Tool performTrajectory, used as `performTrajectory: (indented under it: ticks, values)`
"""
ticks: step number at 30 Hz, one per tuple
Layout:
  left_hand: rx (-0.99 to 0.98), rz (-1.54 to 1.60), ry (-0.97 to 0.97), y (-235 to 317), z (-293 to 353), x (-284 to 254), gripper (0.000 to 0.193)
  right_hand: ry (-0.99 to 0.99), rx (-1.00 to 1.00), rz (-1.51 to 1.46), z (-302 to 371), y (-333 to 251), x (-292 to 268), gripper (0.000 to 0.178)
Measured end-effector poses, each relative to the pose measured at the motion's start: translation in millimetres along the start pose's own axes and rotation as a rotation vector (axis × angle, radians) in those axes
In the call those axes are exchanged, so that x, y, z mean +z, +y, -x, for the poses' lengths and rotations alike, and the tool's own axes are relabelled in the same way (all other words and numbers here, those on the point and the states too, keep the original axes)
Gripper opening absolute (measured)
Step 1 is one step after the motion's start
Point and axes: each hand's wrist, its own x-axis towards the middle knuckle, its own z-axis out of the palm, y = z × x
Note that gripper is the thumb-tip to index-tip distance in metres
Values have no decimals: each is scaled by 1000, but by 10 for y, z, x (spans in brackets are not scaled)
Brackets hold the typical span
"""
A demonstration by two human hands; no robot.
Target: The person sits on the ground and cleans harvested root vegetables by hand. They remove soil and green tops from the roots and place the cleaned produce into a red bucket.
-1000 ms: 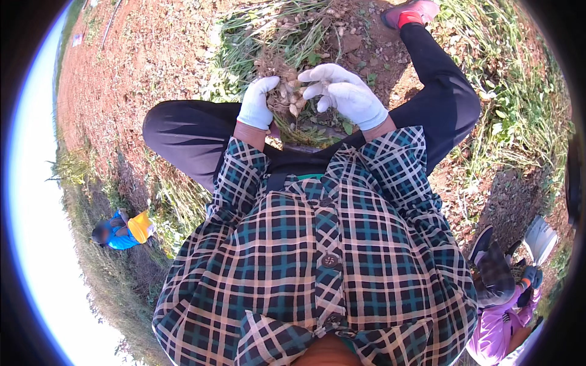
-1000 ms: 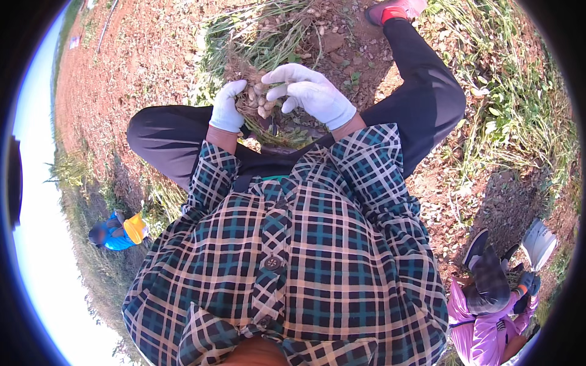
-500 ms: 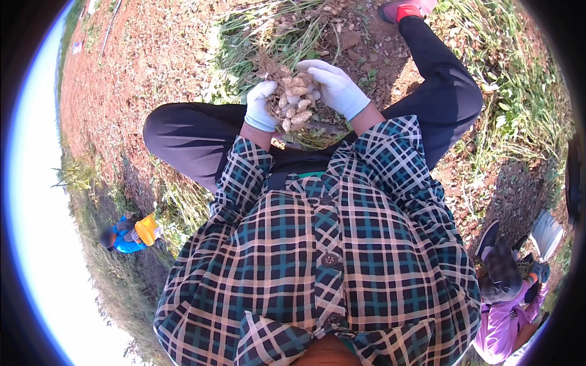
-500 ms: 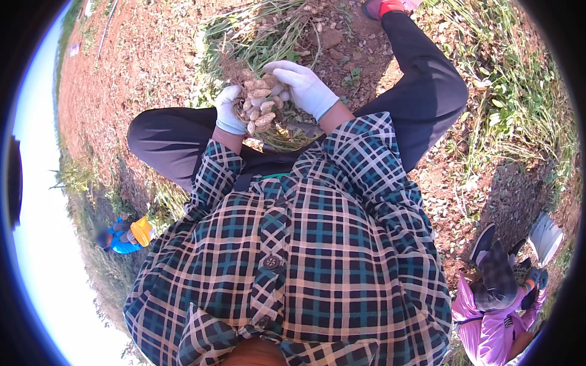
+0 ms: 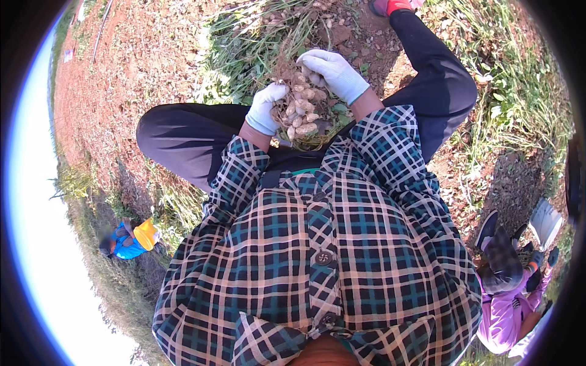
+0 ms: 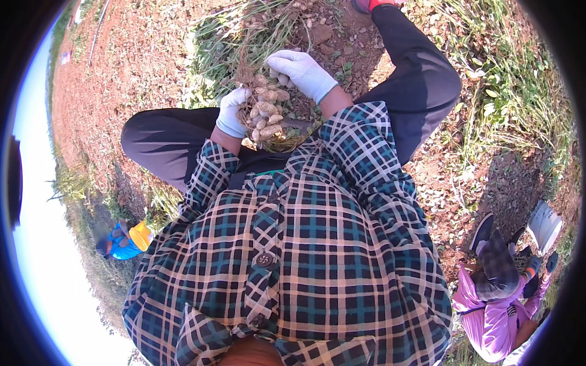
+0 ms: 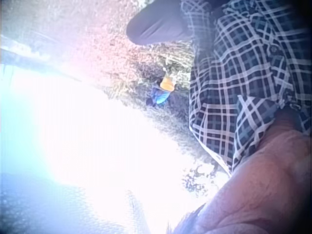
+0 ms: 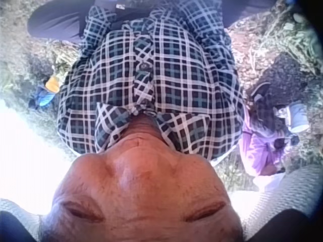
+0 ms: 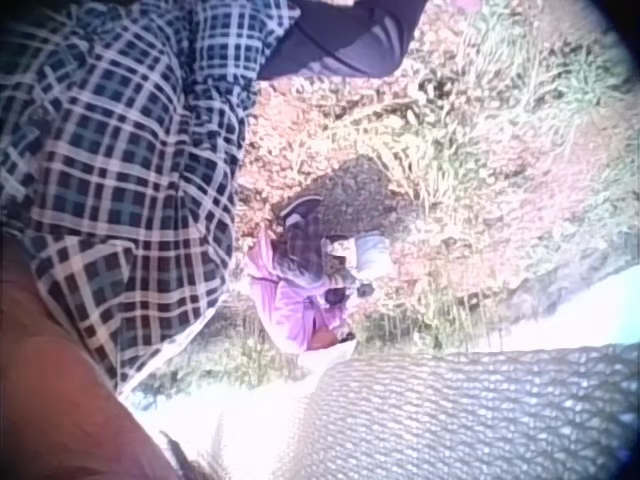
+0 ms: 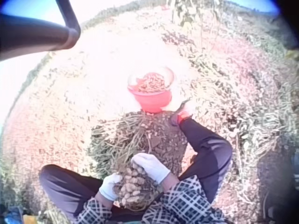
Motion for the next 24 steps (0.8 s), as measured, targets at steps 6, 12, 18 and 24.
performTrajectory:
  ticks: [6, 12, 18, 24]
  values:
    - [-34, 88, -28, 36, 4, 22, 55, -107, -149, 71, -3, 123, 48, 31]
    - [56, -27, 153, 41, 21, -17, 40, -132, -170, 176, 25, 19, 15, 30]
    - [108, -147, 246, 44, 16, 145, 29, -46, -253, 263, 119, -127, 43, 31]
    - [45, -225, 138, 32, -2, 147, 43, -71, -224, 503, 155, -227, 102, 32]
